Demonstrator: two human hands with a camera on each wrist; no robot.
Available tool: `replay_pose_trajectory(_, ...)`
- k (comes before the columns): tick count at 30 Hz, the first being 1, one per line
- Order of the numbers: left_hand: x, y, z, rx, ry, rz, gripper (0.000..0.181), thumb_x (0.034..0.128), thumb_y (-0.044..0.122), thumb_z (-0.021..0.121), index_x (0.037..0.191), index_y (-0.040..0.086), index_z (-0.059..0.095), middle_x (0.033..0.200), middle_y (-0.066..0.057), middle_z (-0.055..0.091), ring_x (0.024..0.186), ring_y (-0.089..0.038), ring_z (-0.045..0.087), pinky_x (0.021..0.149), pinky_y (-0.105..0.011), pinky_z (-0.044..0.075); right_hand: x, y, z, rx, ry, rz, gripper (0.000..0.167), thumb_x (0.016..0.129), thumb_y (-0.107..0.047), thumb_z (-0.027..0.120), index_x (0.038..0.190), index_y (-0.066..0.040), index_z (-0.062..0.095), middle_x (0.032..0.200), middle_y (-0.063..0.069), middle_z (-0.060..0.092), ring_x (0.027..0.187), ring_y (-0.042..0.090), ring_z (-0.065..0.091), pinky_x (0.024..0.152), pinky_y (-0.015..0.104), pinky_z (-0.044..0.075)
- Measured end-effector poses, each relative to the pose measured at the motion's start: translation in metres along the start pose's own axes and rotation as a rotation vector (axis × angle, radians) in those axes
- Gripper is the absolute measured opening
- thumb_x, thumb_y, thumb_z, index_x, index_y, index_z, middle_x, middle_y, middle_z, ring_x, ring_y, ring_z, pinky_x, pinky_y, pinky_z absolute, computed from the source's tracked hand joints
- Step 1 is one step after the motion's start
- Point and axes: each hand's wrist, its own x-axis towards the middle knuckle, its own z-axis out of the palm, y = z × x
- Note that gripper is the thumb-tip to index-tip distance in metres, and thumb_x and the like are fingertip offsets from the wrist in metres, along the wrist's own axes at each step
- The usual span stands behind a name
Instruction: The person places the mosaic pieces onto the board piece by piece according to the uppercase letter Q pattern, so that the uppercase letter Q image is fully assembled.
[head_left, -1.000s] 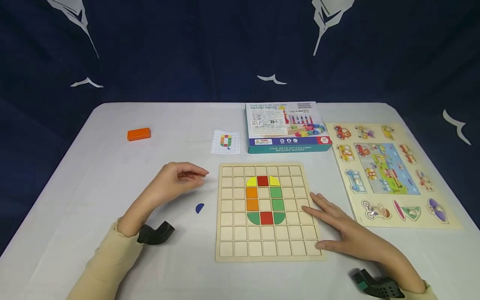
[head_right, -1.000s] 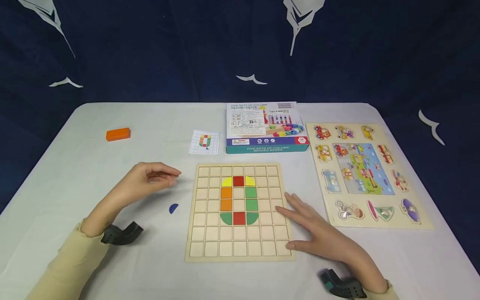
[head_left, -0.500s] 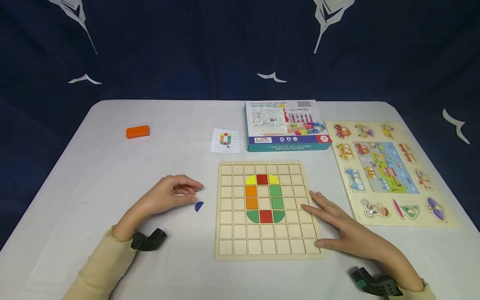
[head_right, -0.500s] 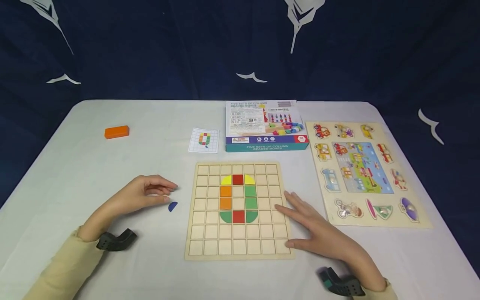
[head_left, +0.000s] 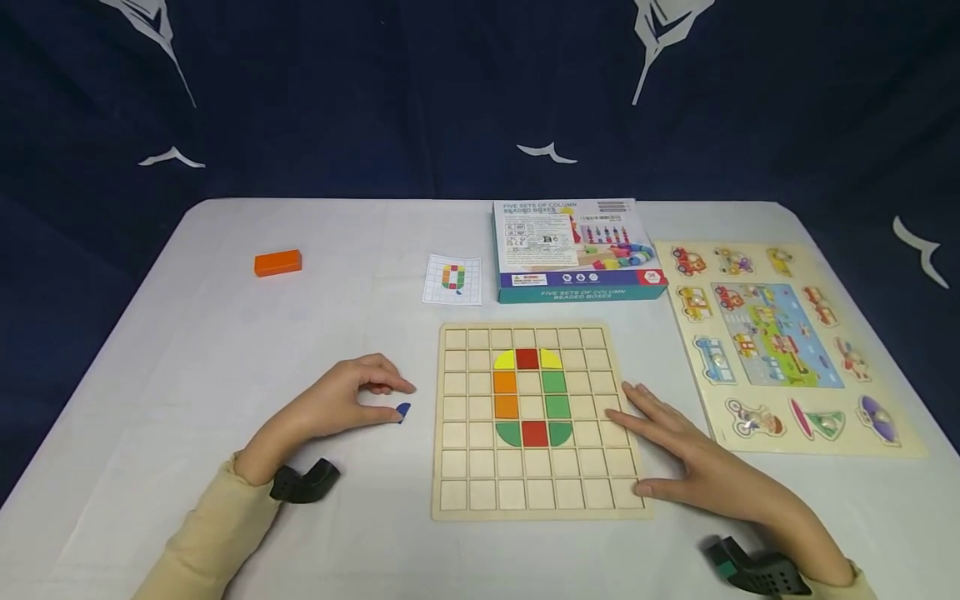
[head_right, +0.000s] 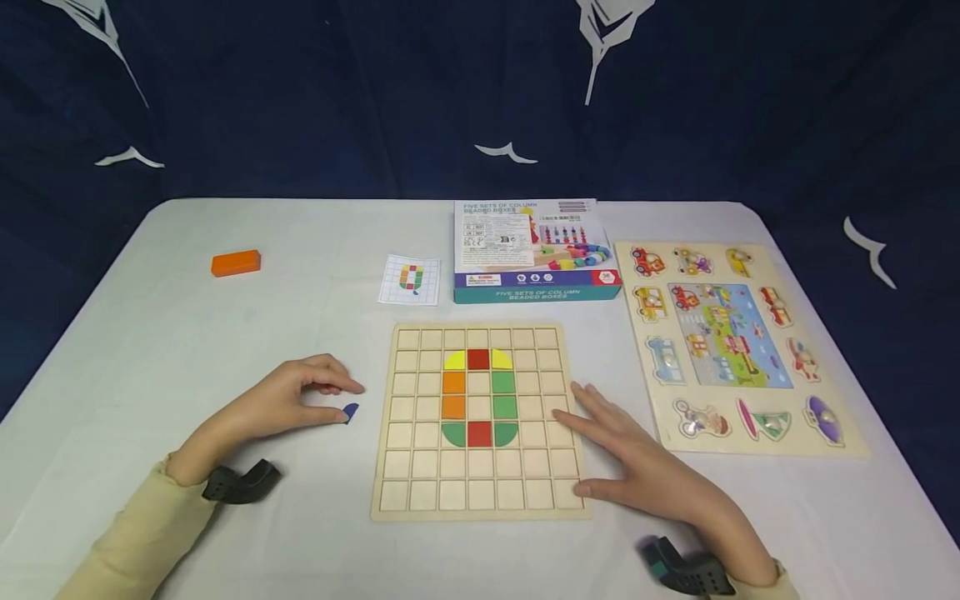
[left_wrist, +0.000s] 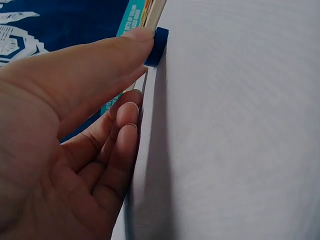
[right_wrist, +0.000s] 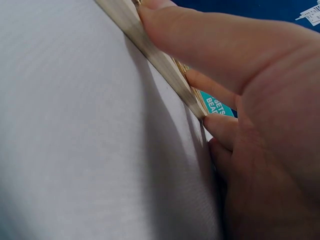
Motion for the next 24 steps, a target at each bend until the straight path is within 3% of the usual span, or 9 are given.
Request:
replay_pose_trajectory(12,0.0004,0.0034,0.0017,0.035,0.002,0.038,0.017,0.0767,0.01,0.078,0.093,0.011,0.074,0.094,0.007,0.056,0.088,-0.013,0.053,0.08,-0.029,0.045,-0.0013,-0.0016,0.0006,0.015,-0.001,0.011,0.079,0.076,-0.037,0.074,0.144,-0.023,0.037,0.154,0.005,0.013,0.14,0.015,0.004,0.098,0.007,0.007)
replay_pose_trajectory(20,-0.0004,0.0053,0.0009,0.03,-0.012,0.025,0.017,0.0773,0.009,0.077,0.091,0.014,0.071,0.094,0.008,0.056,0.09,-0.012,0.054,0.082,-0.028,0.045,0.0002,-0.0009,0.0001,0.001,0.011,-0.029,0.079,0.076,-0.036,0.075,0.144,-0.019,0.038,0.154,0.008,0.014,0.14,0.017,0.006,0.1,0.008,0.008)
replay_pose_trajectory(24,-0.0022,0.0059,0.0023,0.019,0.0,0.012,0.02,0.0762,0.006,0.078,0.089,0.015,0.065,0.091,0.008,0.057,0.085,-0.011,0.054,0.078,-0.026,0.047,-0.0002,-0.0011,0.0007,0.013,0.005,0.005,0.079,0.076,-0.038,0.075,0.144,-0.022,0.038,0.154,0.006,0.013,0.14,0.016,0.005,0.099,0.007,0.007)
